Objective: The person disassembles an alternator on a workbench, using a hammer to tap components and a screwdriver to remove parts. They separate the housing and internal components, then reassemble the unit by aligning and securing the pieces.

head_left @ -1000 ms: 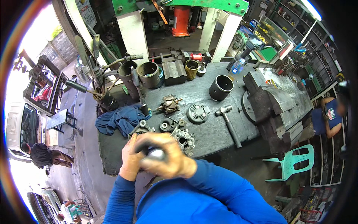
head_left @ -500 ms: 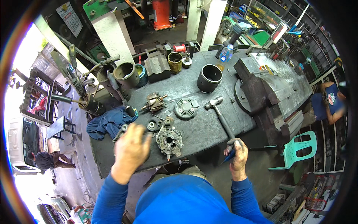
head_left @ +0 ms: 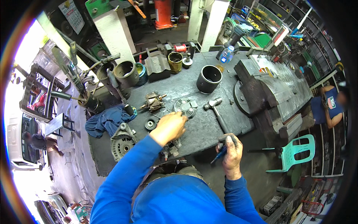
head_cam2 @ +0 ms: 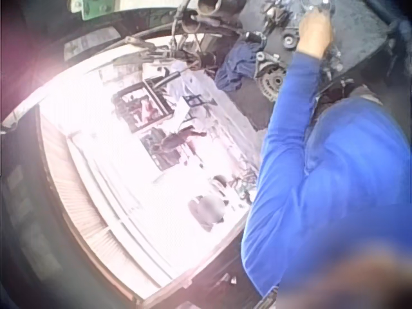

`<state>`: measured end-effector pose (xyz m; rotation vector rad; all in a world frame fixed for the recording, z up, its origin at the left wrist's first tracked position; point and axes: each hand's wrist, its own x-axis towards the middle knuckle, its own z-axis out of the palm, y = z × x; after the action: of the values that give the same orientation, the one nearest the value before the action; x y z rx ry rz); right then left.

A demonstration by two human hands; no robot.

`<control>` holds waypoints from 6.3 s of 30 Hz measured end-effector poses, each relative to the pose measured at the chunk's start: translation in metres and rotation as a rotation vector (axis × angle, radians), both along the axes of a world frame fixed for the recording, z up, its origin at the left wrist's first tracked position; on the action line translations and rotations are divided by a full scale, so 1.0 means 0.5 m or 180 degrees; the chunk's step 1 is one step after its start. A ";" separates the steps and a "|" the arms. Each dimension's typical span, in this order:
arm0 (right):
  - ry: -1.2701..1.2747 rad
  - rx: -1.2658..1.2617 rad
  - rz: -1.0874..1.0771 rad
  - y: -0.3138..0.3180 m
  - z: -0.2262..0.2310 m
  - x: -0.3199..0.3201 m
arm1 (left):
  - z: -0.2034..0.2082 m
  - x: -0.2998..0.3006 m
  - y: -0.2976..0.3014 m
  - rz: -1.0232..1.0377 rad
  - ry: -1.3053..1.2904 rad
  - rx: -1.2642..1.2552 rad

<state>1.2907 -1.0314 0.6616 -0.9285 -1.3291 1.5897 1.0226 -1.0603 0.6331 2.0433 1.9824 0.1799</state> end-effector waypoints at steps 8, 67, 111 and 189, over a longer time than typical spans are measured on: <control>0.0805 -0.0161 0.0440 -0.016 0.157 -0.150 | 0.113 -0.068 -0.473 0.2425 -0.0893 0.2218; 0.1414 0.0207 0.2479 -0.187 0.140 -0.526 | 0.041 -0.113 -0.426 0.2711 -0.0076 0.1073; -0.0467 0.1732 0.0903 0.028 0.011 -0.410 | 0.009 -0.124 -0.404 0.2517 0.0035 0.1441; 0.1392 0.0953 0.3007 -0.166 0.112 -0.595 | 0.035 -0.155 -0.406 0.2229 -0.0257 0.0938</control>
<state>0.9933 -1.1143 0.7177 0.3099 -1.7085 2.0128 0.9449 -1.2635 0.6508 1.3532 2.6566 0.7180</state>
